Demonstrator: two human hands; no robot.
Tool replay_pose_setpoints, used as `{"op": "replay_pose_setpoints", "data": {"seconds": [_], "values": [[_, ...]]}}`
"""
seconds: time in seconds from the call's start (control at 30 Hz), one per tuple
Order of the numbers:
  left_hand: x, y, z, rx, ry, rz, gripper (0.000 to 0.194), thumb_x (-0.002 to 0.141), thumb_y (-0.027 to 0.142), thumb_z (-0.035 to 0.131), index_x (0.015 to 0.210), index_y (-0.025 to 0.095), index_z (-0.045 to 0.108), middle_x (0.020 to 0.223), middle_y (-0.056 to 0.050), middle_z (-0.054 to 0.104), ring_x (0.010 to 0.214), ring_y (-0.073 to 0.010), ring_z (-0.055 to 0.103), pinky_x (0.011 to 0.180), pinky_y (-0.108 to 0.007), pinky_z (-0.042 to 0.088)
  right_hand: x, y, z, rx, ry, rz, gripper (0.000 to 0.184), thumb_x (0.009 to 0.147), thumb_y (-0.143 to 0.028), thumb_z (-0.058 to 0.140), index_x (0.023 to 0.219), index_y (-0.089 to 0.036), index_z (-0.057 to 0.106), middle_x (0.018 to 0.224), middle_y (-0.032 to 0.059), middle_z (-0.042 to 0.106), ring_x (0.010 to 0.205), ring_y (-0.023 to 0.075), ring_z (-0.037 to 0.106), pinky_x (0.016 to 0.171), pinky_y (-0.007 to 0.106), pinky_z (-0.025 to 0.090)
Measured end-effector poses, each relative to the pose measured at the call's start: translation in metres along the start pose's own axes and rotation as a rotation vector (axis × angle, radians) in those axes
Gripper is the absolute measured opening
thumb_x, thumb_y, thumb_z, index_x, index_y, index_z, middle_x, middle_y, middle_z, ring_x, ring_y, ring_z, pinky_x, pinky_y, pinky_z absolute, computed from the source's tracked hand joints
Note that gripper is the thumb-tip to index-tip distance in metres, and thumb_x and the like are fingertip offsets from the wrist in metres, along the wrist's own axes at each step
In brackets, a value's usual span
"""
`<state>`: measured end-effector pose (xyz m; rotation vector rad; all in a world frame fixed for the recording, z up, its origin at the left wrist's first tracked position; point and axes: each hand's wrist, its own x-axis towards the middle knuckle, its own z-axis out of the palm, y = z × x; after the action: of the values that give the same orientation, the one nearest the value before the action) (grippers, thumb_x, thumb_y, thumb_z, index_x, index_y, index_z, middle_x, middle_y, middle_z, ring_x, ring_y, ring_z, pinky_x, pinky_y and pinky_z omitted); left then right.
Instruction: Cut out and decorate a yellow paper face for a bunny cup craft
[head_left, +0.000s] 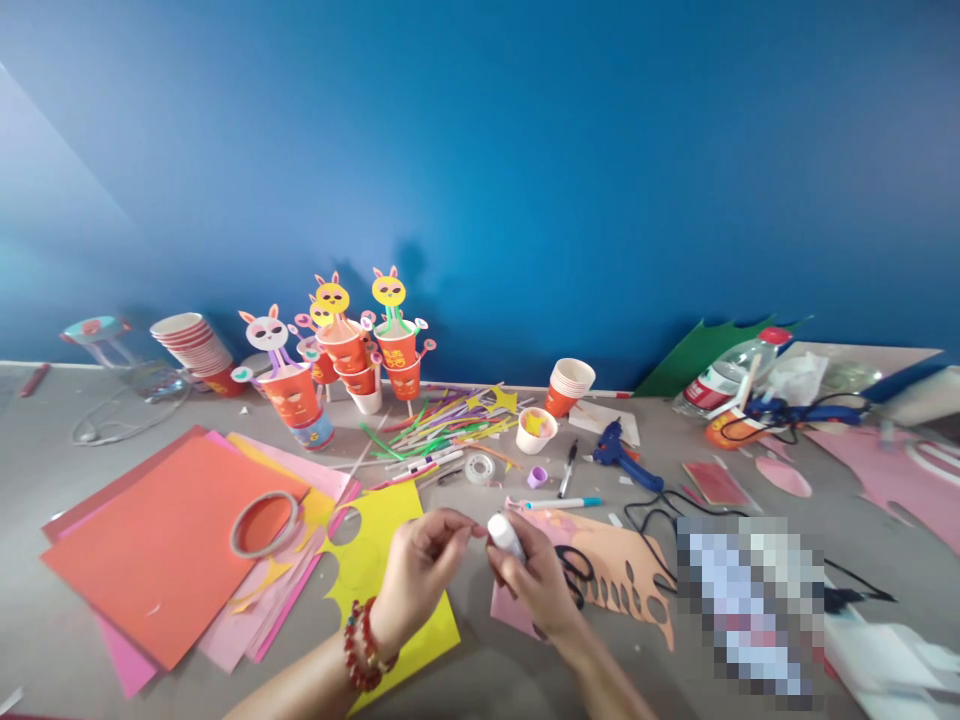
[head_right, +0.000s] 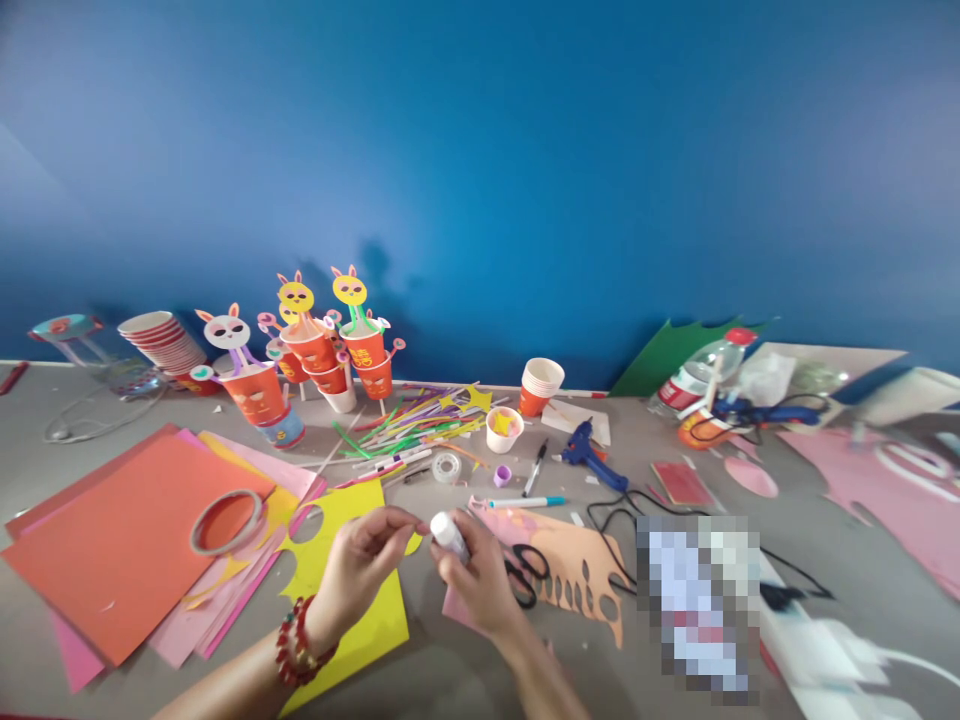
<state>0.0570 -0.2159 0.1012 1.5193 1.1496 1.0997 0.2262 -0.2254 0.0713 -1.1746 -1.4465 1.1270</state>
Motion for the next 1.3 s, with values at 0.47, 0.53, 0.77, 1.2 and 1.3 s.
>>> {"op": "replay_pose_setpoints", "data": {"seconds": [0.47,0.53,0.77,1.2,1.3], "values": [[0.006,0.003,-0.009,-0.727,-0.289,-0.608,0.037,0.073,0.048,0.076,0.078,0.014,0.063,0.038,0.014,0.027,0.035,-0.0021,0.012,0.038,-0.021,0.007,0.001,-0.017,-0.016,-0.208,-0.018,-0.497,0.014,0.085,-0.014,0.060,0.092,-0.025,0.065,0.081,0.0048,0.071,0.077,0.0222,0.066,0.073,0.035,0.052],[0.005,0.003,-0.008,-0.720,-0.298,-0.609,0.037,0.073,0.049,0.076,0.078,0.014,0.063,0.038,0.014,0.027,0.034,-0.0022,0.013,0.038,-0.021,0.007,0.001,-0.015,-0.017,-0.270,-0.025,-0.547,0.019,0.085,-0.014,0.058,0.096,-0.026,0.066,0.081,0.0054,0.072,0.079,0.0232,0.067,0.073,0.036,0.053],[0.004,0.001,-0.010,-0.731,-0.290,-0.606,0.034,0.074,0.045,0.077,0.076,0.015,0.062,0.038,0.013,0.028,0.035,-0.0024,0.013,0.038,-0.021,0.006,0.003,-0.019,-0.019,-0.404,-0.061,-0.619,0.027,0.083,-0.009,0.052,0.098,-0.026,0.066,0.088,0.0063,0.073,0.078,0.0209,0.069,0.066,0.031,0.053],[-0.018,-0.026,-0.040,0.317,-0.154,-0.004,0.030,0.094,0.033,0.050,0.105,0.017,0.072,0.054,0.002,0.056,0.046,-0.0103,0.046,0.048,-0.021,0.029,0.018,-0.013,-0.009,-0.117,-0.082,0.091,0.013,0.083,-0.030,0.062,0.075,-0.020,0.060,0.065,-0.0017,0.064,0.053,0.0137,0.054,0.052,0.024,0.041],[-0.027,-0.038,-0.048,0.756,-0.205,0.246,0.029,0.096,0.027,0.045,0.106,0.020,0.073,0.066,-0.004,0.070,0.054,-0.0153,0.062,0.052,-0.022,0.036,0.034,-0.005,-0.003,-0.151,-0.195,0.285,0.016,0.080,-0.034,0.067,0.077,-0.020,0.062,0.065,-0.0021,0.066,0.044,0.0093,0.046,0.043,0.021,0.032]]}}
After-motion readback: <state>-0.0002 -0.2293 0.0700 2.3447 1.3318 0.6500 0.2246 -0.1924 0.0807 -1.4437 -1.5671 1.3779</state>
